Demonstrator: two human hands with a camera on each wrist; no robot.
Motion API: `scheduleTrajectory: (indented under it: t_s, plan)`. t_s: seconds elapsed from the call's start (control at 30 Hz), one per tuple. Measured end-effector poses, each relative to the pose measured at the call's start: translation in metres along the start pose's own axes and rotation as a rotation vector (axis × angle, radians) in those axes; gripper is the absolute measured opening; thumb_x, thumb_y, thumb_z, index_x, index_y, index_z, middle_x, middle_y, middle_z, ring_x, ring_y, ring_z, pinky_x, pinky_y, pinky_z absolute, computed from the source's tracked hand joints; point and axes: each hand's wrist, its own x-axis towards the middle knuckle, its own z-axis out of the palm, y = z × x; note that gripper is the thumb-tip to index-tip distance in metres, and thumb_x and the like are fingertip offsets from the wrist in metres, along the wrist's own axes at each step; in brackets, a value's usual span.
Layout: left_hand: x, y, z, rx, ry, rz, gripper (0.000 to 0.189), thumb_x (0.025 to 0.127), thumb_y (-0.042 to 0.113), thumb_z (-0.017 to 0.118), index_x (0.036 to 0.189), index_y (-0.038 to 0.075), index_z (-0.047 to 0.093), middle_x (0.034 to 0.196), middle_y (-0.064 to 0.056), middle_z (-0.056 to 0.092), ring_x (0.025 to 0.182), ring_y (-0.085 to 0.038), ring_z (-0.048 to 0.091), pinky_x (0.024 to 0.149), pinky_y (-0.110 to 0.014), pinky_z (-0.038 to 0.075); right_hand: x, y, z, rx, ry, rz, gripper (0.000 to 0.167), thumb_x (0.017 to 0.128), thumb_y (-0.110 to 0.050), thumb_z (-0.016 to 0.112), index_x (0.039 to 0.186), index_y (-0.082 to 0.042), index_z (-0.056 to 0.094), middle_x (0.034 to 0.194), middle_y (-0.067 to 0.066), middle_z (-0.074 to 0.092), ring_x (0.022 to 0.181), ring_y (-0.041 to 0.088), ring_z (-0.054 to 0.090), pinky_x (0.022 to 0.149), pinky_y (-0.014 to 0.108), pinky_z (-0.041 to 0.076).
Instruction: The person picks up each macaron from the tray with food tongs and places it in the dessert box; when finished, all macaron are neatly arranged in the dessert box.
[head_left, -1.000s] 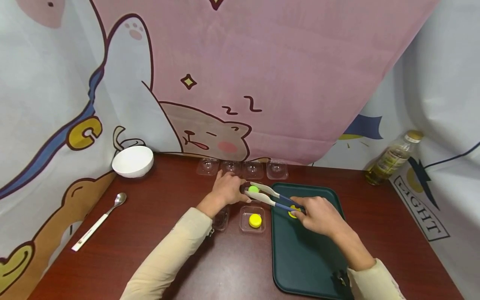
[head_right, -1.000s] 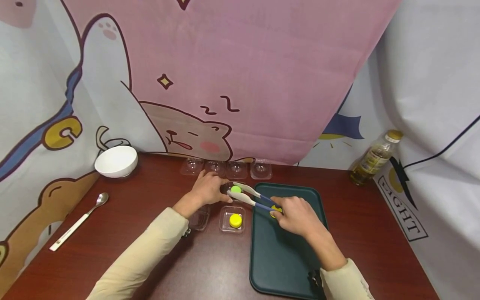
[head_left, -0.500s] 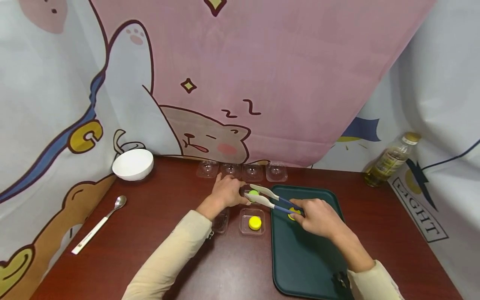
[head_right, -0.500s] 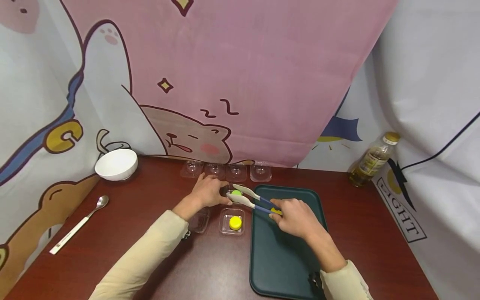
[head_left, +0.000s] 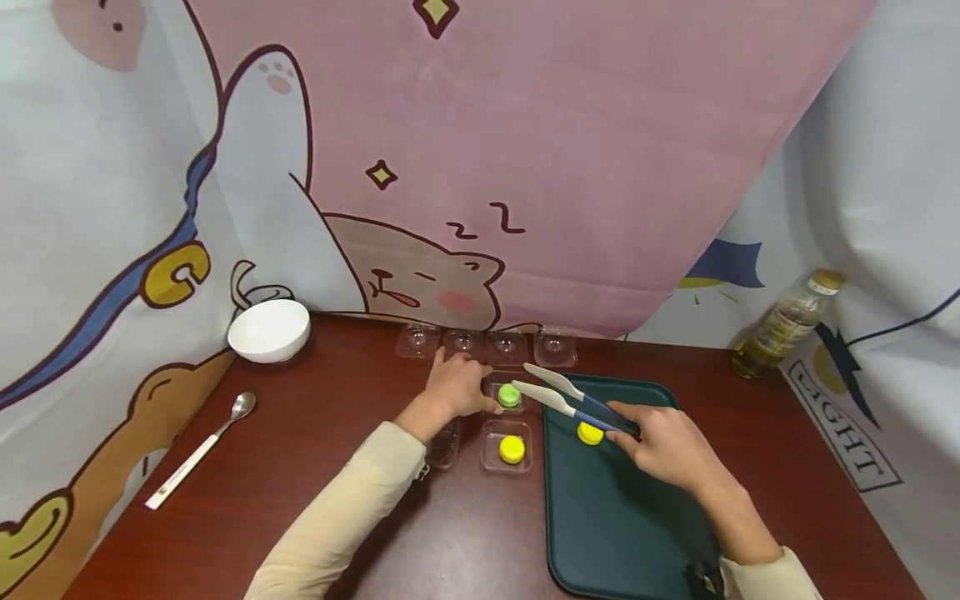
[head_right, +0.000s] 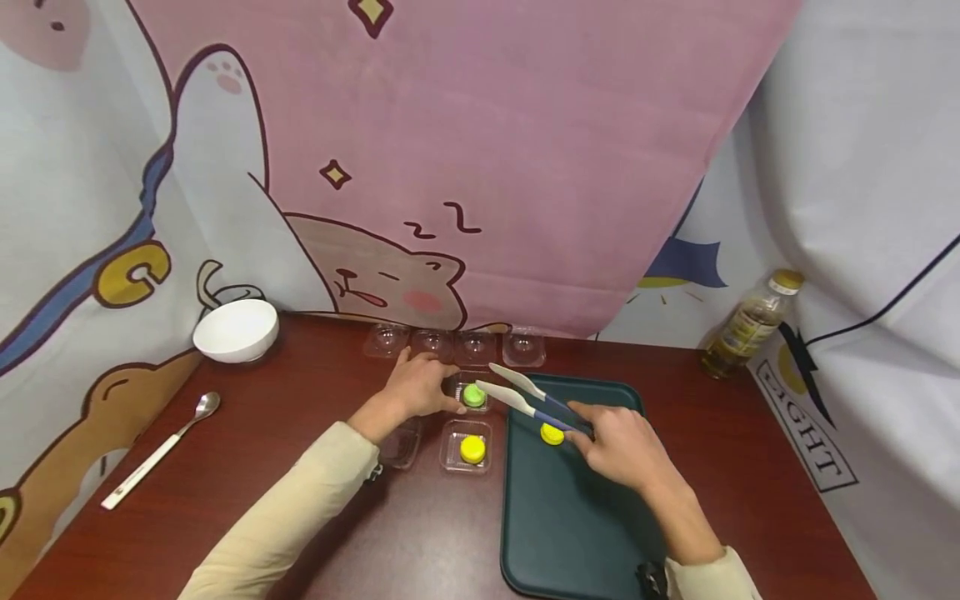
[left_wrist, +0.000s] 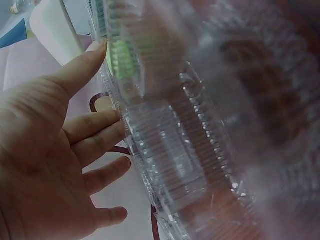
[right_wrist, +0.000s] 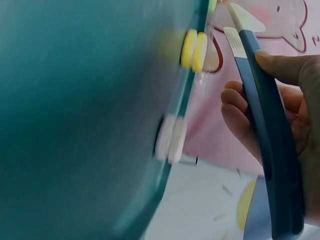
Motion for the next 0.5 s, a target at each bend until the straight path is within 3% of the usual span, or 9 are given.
scheduleTrajectory:
  t_s: [0.27, 0.5]
  plan:
    - [-0.003, -0.003, 0.004, -0.017, 0.014, 0.011, 0.077, 0.076, 0.059, 0.082, 0.140, 0.023, 0.063, 0.139, 0.002, 0.066, 0.143, -0.024, 0.047, 0.125, -0.061, 0.014, -0.030, 0.025, -0.021, -0.013, 0.010, 0.086, 0.041, 0.089, -0.028, 0.077, 0.125, -0.009, 0.072, 0.051, -0.015, 0.033, 0.044, -0.001, 0.025, 0.044, 0.021, 0.024]
    - [-0.002, -0.003, 0.005, -0.018, 0.017, 0.024, 0.078, 0.076, 0.059, 0.082, 0.141, 0.021, 0.062, 0.141, 0.001, 0.065, 0.143, -0.024, 0.047, 0.125, -0.060, 0.014, -0.056, 0.036, -0.029, -0.015, -0.032, 0.156, 0.041, 0.092, -0.032, 0.074, 0.127, -0.011, 0.071, 0.050, -0.015, 0.034, 0.043, 0.001, 0.028, 0.044, 0.021, 0.026]
